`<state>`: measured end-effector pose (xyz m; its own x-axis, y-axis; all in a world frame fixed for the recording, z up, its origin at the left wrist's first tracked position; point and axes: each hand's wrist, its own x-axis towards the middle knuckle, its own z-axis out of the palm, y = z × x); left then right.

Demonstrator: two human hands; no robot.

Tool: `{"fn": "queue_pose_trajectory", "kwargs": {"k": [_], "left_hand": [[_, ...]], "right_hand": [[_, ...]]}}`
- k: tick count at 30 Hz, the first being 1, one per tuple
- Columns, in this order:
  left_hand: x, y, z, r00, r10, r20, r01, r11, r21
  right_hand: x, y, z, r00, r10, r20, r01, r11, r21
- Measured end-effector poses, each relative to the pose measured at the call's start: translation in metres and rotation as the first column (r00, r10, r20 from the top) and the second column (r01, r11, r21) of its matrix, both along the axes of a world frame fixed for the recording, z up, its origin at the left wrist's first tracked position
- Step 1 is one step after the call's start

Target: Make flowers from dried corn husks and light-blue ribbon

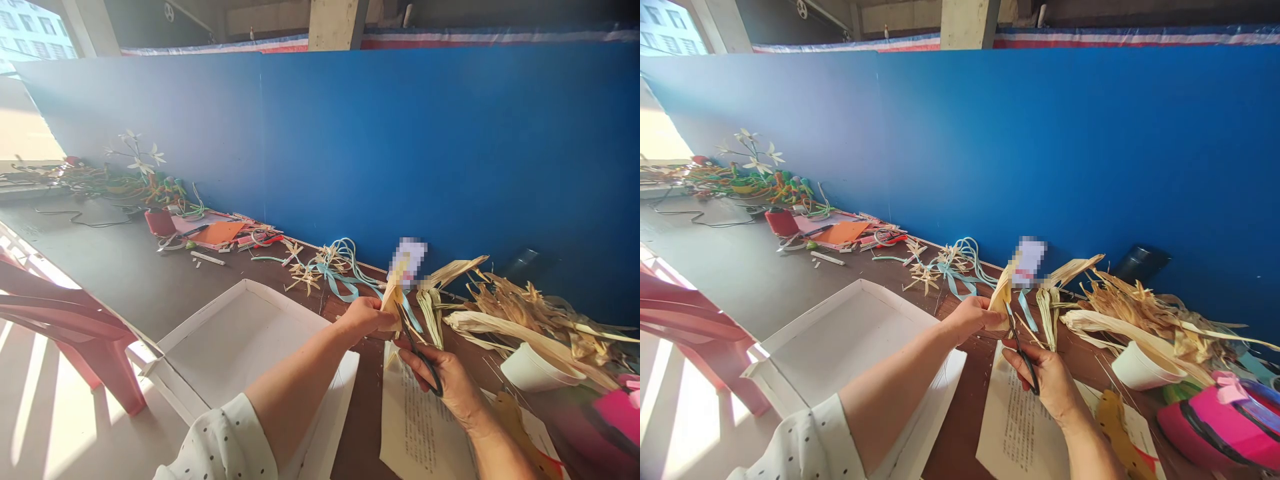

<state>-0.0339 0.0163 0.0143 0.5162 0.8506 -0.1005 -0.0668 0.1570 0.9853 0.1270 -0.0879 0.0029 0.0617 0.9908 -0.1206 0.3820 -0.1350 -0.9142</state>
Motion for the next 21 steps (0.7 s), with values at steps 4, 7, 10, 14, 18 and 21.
{"fn": "queue_pose_trajectory", "kwargs": {"k": [4,7,10,14,18,21], "left_hand": [[0.0001,-0.0003,0.0009,1.0,0.001,0.003,0.0,1.0,-0.01],[0.0004,0.0,0.0005,1.0,-0.008,0.029,0.008,1.0,-0.025],[0.0009,0.0003,-0.0006,0.998,-0.019,0.064,0.022,0.999,-0.036],[0.0012,0.0005,-0.0014,0.995,-0.023,0.095,0.027,0.999,-0.036],[0.0016,0.0008,-0.0022,0.994,-0.02,0.104,0.023,0.999,-0.029],[0.0017,0.001,-0.0029,0.992,-0.029,0.121,0.034,0.999,-0.038]], "right_hand": [[0.0013,0.0011,-0.0013,1.0,-0.002,0.007,0.002,1.0,0.013],[0.0017,0.001,-0.0015,1.0,0.006,0.017,-0.006,0.999,0.033],[0.0006,0.0005,-0.0009,1.0,0.001,0.022,-0.002,0.999,0.049],[-0.0026,0.0001,0.0016,1.0,-0.026,-0.002,0.026,0.999,0.031],[-0.0031,0.0005,0.0022,0.999,-0.034,-0.023,0.034,0.999,0.019],[-0.0012,0.0011,-0.0003,1.0,-0.018,-0.013,0.019,0.999,0.026]]}}
